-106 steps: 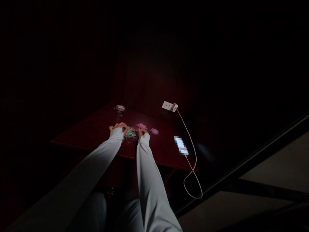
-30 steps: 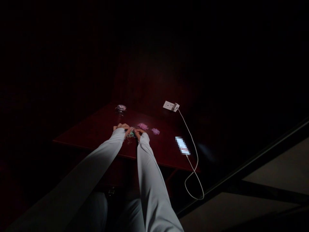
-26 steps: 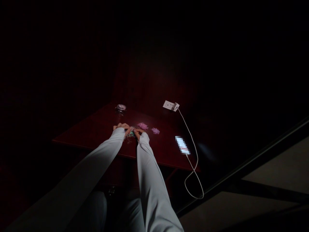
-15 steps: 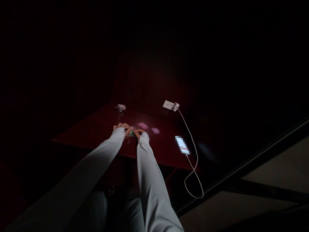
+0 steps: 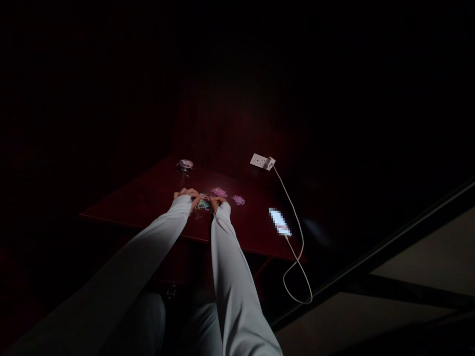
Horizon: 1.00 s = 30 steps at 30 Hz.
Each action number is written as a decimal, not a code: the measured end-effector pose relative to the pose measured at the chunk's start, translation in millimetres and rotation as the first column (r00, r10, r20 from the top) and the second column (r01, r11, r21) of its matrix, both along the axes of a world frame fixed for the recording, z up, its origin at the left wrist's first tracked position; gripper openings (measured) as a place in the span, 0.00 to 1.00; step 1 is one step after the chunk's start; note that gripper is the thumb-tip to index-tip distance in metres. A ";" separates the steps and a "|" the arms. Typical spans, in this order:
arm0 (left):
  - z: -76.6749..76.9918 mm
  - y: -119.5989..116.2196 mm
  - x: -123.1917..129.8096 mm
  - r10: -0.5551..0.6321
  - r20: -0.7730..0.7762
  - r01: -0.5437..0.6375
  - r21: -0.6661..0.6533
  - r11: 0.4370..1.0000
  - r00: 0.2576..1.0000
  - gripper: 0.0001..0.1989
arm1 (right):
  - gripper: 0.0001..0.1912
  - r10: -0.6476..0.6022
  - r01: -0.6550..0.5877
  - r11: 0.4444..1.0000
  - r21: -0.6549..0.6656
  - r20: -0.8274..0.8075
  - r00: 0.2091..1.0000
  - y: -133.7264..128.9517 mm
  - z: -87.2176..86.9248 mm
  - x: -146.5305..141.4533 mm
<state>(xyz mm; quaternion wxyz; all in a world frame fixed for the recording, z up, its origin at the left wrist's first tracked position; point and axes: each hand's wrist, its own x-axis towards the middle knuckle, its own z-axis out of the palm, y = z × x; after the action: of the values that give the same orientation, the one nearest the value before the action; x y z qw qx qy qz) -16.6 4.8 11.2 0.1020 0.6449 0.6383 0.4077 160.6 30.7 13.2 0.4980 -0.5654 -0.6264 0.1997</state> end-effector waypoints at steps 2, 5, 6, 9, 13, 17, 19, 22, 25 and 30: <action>2.6 -1.4 0.0 -0.001 0.001 0.001 -0.007 1.000 1.000 0.17 | 0.08 -0.246 0.246 0.969 -0.023 -0.019 0.969 -3.0 8.6 7.4; 8.2 -6.2 1.9 -0.003 -0.003 0.003 -0.022 1.000 1.000 0.18 | 0.11 -0.538 0.535 0.843 -0.056 -0.071 0.840 -3.8 17.1 21.4; 9.9 -8.0 3.1 0.011 0.000 -0.011 -0.026 1.000 1.000 0.18 | 0.11 -0.560 0.558 0.828 -0.051 -0.065 0.826 -2.8 18.4 26.1; 13.7 -12.8 7.1 0.014 0.003 -0.013 -0.032 0.999 1.000 0.18 | 0.13 -0.576 0.575 0.817 -0.036 -0.012 0.817 2.5 21.0 39.0; 16.6 -15.1 10.5 0.025 0.018 -0.024 -0.041 0.999 1.000 0.20 | 0.14 -0.607 0.612 0.788 -0.064 0.079 0.791 7.7 28.8 55.1; 18.6 -14.2 11.6 0.022 0.025 -0.021 -0.061 0.998 0.999 0.19 | 0.14 -0.621 0.643 0.758 -0.109 0.179 0.763 11.8 38.0 70.1; 18.9 -13.7 12.1 0.026 0.032 -0.024 -0.055 0.998 0.999 0.19 | 0.14 -0.620 0.651 0.749 -0.122 0.219 0.754 14.4 40.0 75.6; 18.3 -13.9 12.6 0.027 0.044 -0.026 -0.029 0.999 0.999 0.19 | 0.14 -0.620 0.661 0.741 -0.116 0.260 0.741 16.9 40.0 79.3; 17.9 -14.7 12.6 0.026 0.049 -0.026 -0.019 0.999 0.998 0.19 | 0.13 -0.606 0.648 0.755 -0.098 0.273 0.747 16.3 39.7 78.3; 19.5 -16.4 13.4 0.055 0.062 -0.054 -0.014 0.998 0.997 0.17 | 0.15 -0.622 0.646 0.762 -0.047 0.221 0.751 11.9 37.5 75.8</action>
<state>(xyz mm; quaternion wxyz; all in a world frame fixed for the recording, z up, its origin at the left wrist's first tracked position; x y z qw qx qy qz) -3.2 -11.6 30.7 0.1150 0.6135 0.6547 0.4263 236.4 42.5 50.7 0.4382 -0.7900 -0.4288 0.0007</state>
